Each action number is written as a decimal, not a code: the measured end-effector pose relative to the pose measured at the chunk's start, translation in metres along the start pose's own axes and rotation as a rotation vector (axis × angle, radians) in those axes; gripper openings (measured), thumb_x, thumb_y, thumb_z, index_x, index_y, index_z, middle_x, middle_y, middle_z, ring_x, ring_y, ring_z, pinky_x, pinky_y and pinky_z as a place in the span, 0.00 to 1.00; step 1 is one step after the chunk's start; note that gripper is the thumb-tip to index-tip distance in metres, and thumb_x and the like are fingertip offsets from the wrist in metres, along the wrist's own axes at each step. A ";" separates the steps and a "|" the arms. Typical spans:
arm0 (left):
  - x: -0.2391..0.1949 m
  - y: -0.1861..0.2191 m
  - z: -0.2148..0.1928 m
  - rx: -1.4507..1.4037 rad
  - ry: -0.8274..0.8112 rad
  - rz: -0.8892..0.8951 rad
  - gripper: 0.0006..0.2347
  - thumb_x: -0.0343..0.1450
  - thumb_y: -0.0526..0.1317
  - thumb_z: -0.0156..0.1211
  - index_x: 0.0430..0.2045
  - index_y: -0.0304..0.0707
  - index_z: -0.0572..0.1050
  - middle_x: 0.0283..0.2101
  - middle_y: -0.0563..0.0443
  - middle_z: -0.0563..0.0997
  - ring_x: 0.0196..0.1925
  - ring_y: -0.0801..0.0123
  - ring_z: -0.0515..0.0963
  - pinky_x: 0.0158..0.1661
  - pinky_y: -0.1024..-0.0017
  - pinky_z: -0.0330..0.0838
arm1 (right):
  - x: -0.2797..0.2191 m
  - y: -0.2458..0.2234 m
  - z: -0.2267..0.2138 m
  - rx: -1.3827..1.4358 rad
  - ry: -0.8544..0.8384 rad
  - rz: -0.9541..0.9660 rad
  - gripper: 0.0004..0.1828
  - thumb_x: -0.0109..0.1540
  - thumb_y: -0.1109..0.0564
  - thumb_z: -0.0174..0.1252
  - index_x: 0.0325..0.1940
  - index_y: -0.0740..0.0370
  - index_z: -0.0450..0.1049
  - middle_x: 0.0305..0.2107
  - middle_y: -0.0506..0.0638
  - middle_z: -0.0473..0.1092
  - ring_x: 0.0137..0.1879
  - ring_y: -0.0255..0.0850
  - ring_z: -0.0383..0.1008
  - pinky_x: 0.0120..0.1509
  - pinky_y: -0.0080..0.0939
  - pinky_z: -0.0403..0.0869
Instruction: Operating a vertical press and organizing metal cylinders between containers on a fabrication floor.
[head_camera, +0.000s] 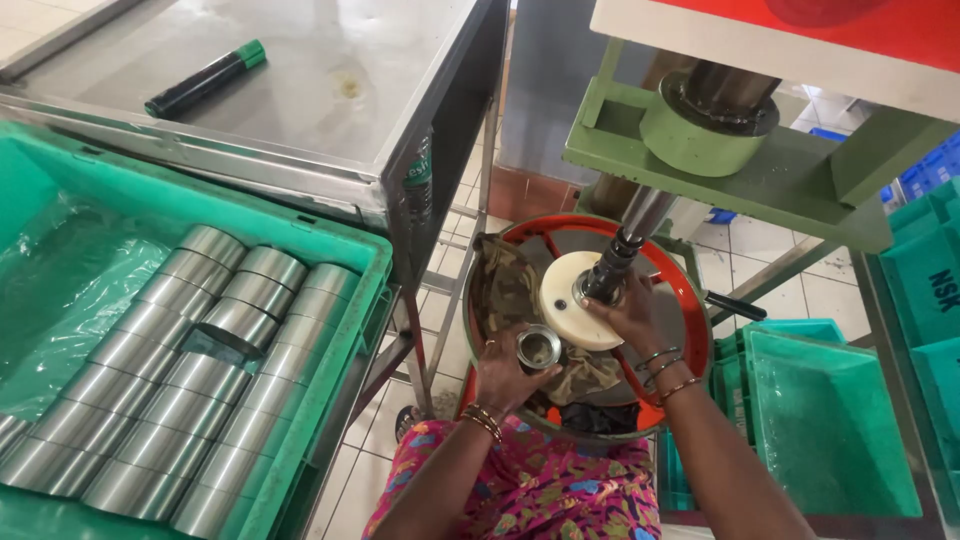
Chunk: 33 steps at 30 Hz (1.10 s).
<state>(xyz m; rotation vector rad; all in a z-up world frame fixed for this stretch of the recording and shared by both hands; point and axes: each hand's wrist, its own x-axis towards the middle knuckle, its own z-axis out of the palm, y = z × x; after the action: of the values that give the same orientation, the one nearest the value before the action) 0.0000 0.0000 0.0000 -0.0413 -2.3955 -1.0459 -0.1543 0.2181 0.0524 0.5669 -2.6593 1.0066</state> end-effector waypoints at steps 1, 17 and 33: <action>0.000 0.002 -0.001 0.000 0.001 -0.002 0.38 0.57 0.59 0.78 0.55 0.38 0.68 0.47 0.39 0.80 0.48 0.47 0.81 0.49 0.54 0.76 | 0.000 -0.002 -0.001 0.000 -0.002 -0.001 0.45 0.46 0.43 0.79 0.61 0.57 0.67 0.53 0.59 0.69 0.64 0.58 0.65 0.68 0.60 0.67; 0.000 0.004 -0.003 -0.020 0.015 0.011 0.36 0.57 0.58 0.79 0.54 0.39 0.69 0.48 0.41 0.80 0.49 0.49 0.82 0.51 0.57 0.77 | 0.004 0.005 0.002 -0.026 -0.061 0.098 0.48 0.43 0.41 0.79 0.63 0.52 0.66 0.55 0.55 0.70 0.65 0.57 0.62 0.69 0.61 0.66; 0.000 0.007 -0.004 -0.004 0.042 0.034 0.37 0.56 0.58 0.79 0.54 0.38 0.69 0.45 0.41 0.82 0.45 0.50 0.83 0.50 0.56 0.76 | 0.005 -0.003 -0.002 0.007 -0.025 0.075 0.48 0.43 0.44 0.79 0.63 0.53 0.66 0.53 0.55 0.74 0.62 0.58 0.67 0.67 0.62 0.67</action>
<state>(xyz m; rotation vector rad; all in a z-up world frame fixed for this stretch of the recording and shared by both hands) 0.0032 0.0016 0.0071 -0.0605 -2.3468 -1.0266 -0.1568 0.2162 0.0577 0.4878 -2.7183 1.0359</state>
